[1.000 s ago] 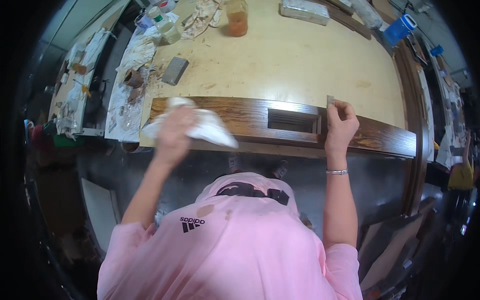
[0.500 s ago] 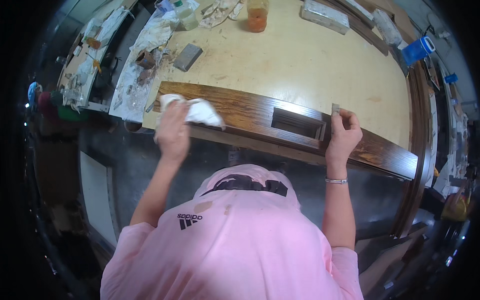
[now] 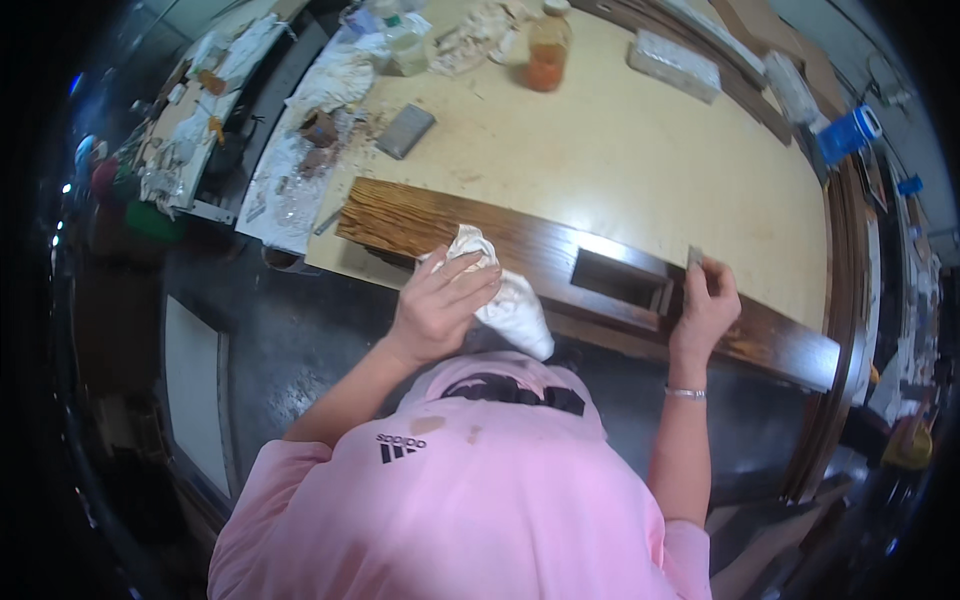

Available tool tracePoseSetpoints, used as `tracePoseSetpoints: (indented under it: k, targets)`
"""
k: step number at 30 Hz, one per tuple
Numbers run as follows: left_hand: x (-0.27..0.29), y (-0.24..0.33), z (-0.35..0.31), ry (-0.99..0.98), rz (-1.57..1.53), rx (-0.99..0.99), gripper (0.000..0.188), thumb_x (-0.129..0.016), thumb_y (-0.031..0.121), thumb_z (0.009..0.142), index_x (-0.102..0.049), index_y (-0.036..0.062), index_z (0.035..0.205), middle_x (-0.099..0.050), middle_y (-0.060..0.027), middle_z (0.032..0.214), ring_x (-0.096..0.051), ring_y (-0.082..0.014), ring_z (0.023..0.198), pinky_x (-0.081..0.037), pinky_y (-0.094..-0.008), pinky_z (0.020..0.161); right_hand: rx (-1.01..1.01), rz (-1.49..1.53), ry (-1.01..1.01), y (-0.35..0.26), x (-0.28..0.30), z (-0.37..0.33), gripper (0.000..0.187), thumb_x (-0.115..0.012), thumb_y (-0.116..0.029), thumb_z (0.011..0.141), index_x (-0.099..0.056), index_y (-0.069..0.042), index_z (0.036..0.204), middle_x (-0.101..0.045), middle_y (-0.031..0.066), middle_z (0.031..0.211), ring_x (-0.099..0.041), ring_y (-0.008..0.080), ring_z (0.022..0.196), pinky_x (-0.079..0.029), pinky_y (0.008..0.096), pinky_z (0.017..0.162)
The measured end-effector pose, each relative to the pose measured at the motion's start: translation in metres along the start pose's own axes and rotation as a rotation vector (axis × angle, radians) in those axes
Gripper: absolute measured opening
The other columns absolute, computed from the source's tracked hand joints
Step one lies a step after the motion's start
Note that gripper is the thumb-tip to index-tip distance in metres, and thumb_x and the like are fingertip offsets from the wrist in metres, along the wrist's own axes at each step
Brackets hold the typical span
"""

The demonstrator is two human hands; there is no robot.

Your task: The person applies a liquid from a bottle onto a cloth and wipes down a wooden plank, then uses a small sanding block to smooth sections of the wood.

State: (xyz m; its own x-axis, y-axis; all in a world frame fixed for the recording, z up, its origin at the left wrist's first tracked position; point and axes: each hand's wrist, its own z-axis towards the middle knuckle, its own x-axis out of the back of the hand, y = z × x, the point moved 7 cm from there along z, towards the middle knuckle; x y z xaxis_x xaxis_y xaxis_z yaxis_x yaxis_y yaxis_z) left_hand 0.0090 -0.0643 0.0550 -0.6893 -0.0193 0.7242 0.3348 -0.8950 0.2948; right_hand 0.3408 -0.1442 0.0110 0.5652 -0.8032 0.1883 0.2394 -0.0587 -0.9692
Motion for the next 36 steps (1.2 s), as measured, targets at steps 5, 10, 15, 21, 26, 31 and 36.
tracePoseSetpoints:
  k: [5, 10, 15, 21, 26, 31, 36]
  targets:
    - [0.096, -0.199, -0.096, 0.117, 0.158, 0.785, 0.025, -0.056, 0.004, 0.091, -0.072, 0.0028, 0.110, -0.071, -0.0163, 0.099, -0.070, -0.0314, 0.086, -0.056, -0.0381, 0.075, -0.036, 0.043, -0.003, 0.000, -0.001, 0.000, 0.011, -0.066, -0.010, 0.091, -0.066, 0.000, 0.094, -0.057, -0.0030, 0.077, -0.047, 0.0053, 0.068, -0.037, 0.0217, 0.062]
    - [0.078, -0.152, -0.020, 0.287, 0.132, 0.510, 0.010, -0.067, 0.011, 0.086, -0.070, 0.0042, 0.093, -0.066, -0.0136, 0.083, -0.065, -0.0293, 0.070, -0.051, -0.0391, 0.061, 0.008, 0.066, 0.003, 0.004, 0.000, 0.002, 0.011, -0.067, -0.008, 0.090, -0.065, 0.001, 0.095, -0.056, -0.0046, 0.075, -0.046, 0.0036, 0.067, -0.036, 0.0201, 0.060]
    - [0.013, -0.065, 0.039, 0.023, 0.183, 0.244, 0.031, -0.074, 0.028, 0.081, -0.071, 0.0127, 0.107, -0.068, -0.0037, 0.113, -0.057, -0.0261, 0.118, -0.037, -0.0581, 0.101, -0.107, 0.183, 0.013, 0.005, 0.000, 0.007, 0.018, -0.065, -0.011, 0.090, -0.065, 0.002, 0.102, -0.059, 0.0011, 0.084, -0.053, 0.0094, 0.073, -0.044, 0.0240, 0.069]
    - [0.040, -0.026, 0.065, 0.157, -0.058, 0.132, 0.037, -0.080, 0.015, 0.074, -0.071, 0.0076, 0.110, -0.070, -0.0048, 0.113, -0.060, -0.0290, 0.114, -0.033, -0.0551, 0.105, -0.180, 0.607, -0.392, -0.082, -0.110, -0.040, 0.029, -0.064, -0.007, 0.089, -0.060, 0.001, 0.117, -0.064, 0.0066, 0.103, -0.063, 0.0156, 0.096, -0.051, 0.0296, 0.085]
    - [0.043, -0.038, 0.044, 0.220, -0.506, 0.330, 0.039, -0.076, 0.001, 0.077, -0.068, -0.0019, 0.115, -0.070, -0.0131, 0.108, -0.067, -0.0257, 0.098, -0.053, -0.0311, 0.082, -0.428, 0.887, -0.649, -0.102, -0.175, -0.083, 0.032, -0.065, -0.005, 0.088, -0.058, -0.002, 0.119, -0.060, 0.0069, 0.114, -0.061, 0.0158, 0.106, -0.052, 0.0323, 0.092]
    - [0.062, -0.059, 0.013, 0.249, -0.745, 0.578, 0.027, -0.072, 0.004, 0.087, -0.068, -0.0045, 0.112, -0.073, -0.0133, 0.100, -0.069, -0.0186, 0.094, -0.054, -0.0303, 0.084, -0.452, 0.882, -0.750, -0.098, -0.197, -0.091, 0.031, -0.064, -0.008, 0.086, -0.058, -0.001, 0.116, -0.063, 0.0056, 0.106, -0.062, 0.0136, 0.098, -0.052, 0.0273, 0.083]
    - [0.102, -0.080, -0.013, 0.230, -1.304, 0.745, 0.013, -0.065, 0.000, 0.090, -0.072, -0.0069, 0.099, -0.072, -0.0118, 0.087, -0.068, -0.0177, 0.082, -0.054, -0.0296, 0.081, -0.393, 0.722, -0.738, -0.066, -0.192, -0.064, 0.029, -0.059, -0.011, 0.087, -0.059, 0.000, 0.113, -0.064, 0.0054, 0.101, -0.062, 0.0135, 0.087, -0.050, 0.0253, 0.075]
